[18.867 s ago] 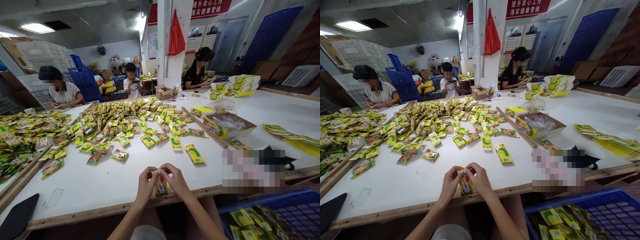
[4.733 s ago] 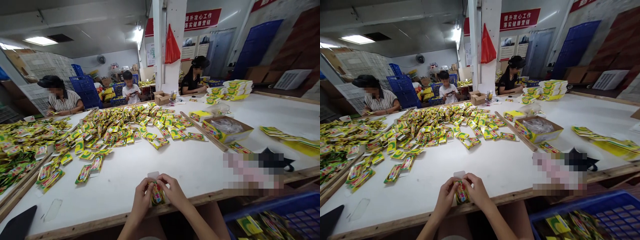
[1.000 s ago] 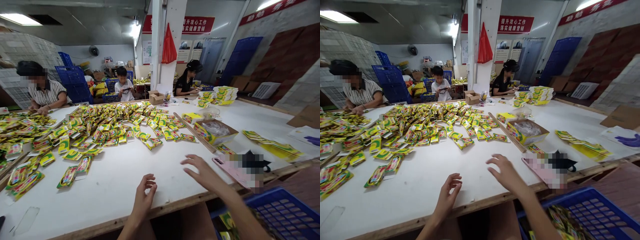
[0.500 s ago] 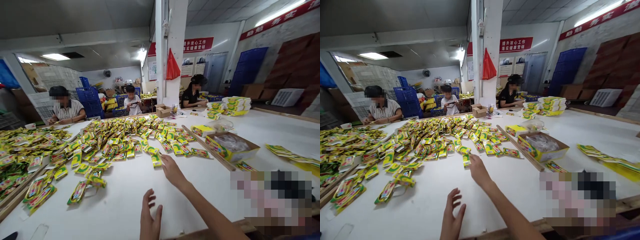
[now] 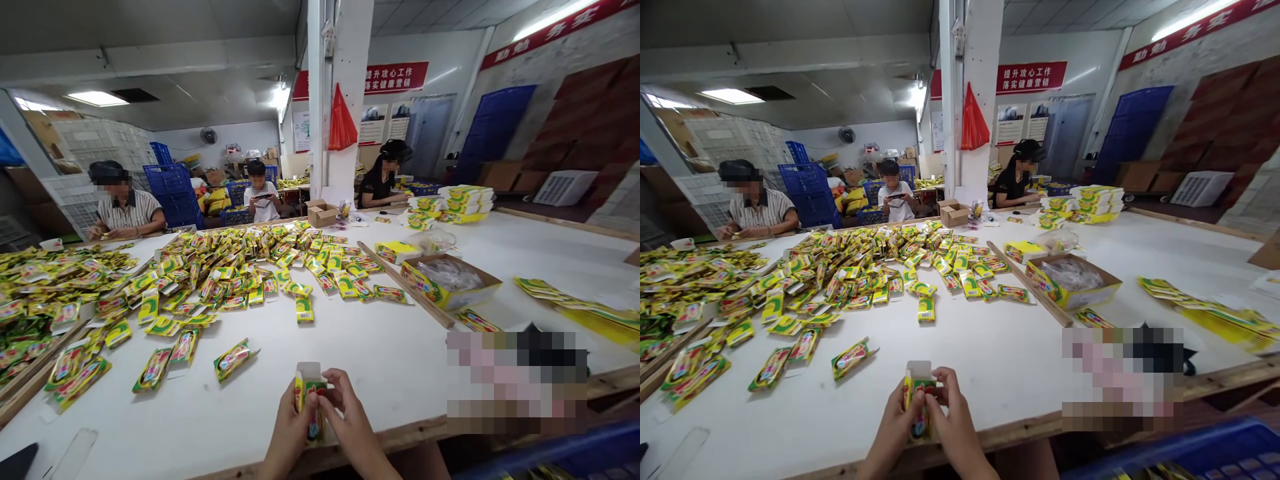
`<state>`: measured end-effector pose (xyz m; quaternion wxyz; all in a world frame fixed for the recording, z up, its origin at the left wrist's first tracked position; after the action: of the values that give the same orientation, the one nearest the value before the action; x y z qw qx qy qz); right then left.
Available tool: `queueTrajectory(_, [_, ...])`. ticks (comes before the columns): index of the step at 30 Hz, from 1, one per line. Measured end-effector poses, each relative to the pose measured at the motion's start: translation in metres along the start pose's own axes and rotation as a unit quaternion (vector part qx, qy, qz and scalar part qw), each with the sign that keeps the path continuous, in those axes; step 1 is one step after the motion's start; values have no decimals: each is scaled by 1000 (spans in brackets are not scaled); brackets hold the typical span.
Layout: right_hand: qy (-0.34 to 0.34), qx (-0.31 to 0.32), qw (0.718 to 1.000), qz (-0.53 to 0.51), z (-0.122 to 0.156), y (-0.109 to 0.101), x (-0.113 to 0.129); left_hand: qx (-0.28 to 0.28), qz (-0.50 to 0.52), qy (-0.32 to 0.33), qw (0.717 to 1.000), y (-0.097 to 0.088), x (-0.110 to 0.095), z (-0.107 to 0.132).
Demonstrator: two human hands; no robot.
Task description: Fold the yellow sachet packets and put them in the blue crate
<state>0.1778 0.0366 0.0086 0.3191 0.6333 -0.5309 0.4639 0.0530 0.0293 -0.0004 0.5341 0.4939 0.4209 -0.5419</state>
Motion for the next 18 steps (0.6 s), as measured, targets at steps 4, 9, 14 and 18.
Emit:
queueTrajectory(4, [-11,-22,999,-25,3,3,-5,-16,54,27,998,-3,4,6])
queueTrajectory(9, [-9,-2,1000,8,-2,0,-1,-13,-9,40,999,-14,5,9])
queueTrajectory(14, [-15,57,996,63,-17,-3,9,-7,-116,55,992,-22,-9,9])
queueTrajectory(18, [-28,21,998,53,-24,-2,7,-60,-146,97,983,-22,-8,8])
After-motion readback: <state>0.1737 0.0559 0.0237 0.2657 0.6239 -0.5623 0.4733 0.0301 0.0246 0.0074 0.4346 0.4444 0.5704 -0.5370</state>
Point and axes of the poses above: each hand's wrist, its own z-axis away from the middle knuckle, its own y-axis out of the palm, x = y × z, the point moved 3 cm from there along -z, towards the middle knuckle, and after that the axes turned 14 degrees about -y, right-handed, at the moved point
